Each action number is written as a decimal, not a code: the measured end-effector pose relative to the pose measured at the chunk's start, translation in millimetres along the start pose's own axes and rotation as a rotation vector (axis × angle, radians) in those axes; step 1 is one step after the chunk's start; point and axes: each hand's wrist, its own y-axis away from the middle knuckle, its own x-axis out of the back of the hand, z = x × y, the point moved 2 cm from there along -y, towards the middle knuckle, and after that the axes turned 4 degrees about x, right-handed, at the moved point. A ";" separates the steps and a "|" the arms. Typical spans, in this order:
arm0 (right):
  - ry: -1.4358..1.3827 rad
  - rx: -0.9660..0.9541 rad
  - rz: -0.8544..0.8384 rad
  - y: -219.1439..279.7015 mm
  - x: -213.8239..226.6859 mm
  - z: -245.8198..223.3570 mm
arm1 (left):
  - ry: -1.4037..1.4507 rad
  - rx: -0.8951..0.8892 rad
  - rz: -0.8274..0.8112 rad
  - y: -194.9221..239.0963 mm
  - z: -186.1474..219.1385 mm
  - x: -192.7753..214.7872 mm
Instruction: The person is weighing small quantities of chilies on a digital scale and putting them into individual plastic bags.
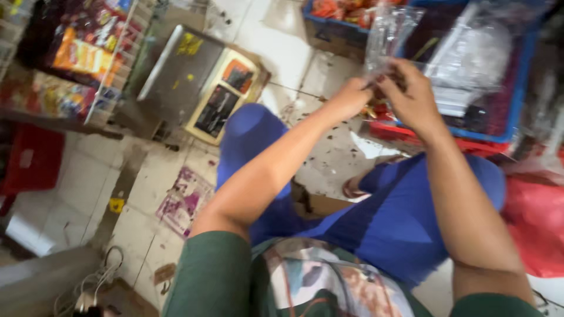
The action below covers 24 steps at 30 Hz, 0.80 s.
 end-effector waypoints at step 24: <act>-0.185 -0.040 -0.015 -53.8 -13.7 -7.9 | 0.093 0.048 -0.026 -22.5 11.0 15.4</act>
